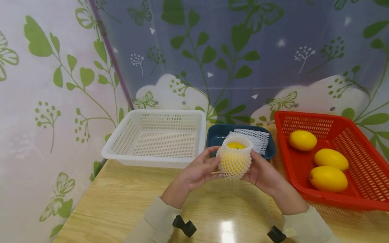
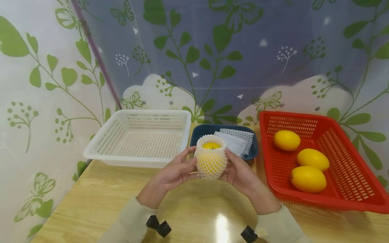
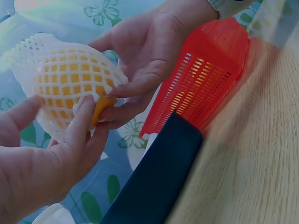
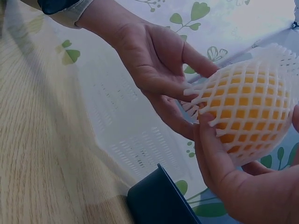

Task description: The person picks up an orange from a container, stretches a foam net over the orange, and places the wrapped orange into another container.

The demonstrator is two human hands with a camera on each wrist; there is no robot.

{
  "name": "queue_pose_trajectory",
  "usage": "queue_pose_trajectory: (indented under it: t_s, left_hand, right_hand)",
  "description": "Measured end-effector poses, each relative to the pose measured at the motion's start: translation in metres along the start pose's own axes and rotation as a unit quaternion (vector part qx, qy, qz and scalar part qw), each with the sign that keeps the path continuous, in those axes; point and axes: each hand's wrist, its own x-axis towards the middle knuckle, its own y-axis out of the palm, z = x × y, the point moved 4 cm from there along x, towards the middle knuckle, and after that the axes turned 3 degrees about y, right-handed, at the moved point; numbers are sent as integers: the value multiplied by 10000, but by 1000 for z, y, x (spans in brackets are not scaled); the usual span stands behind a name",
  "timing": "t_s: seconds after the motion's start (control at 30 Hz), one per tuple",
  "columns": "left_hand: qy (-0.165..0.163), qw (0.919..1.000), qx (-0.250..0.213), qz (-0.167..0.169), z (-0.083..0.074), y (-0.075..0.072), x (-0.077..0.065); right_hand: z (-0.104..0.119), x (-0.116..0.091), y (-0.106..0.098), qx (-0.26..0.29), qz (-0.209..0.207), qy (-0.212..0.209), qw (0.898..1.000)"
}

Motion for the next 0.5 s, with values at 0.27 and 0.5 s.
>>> queue_pose_trajectory:
  t_s: [0.27, 0.5]
  left_hand:
    - [-93, 9998, 92, -114, 0, 2, 1]
    - [-204, 9994, 23, -264, 1, 0, 2]
  right_hand:
    - [-3, 0, -3, -119, -382, 123, 9991]
    - [-5, 2, -4, -302, -258, 41, 9992]
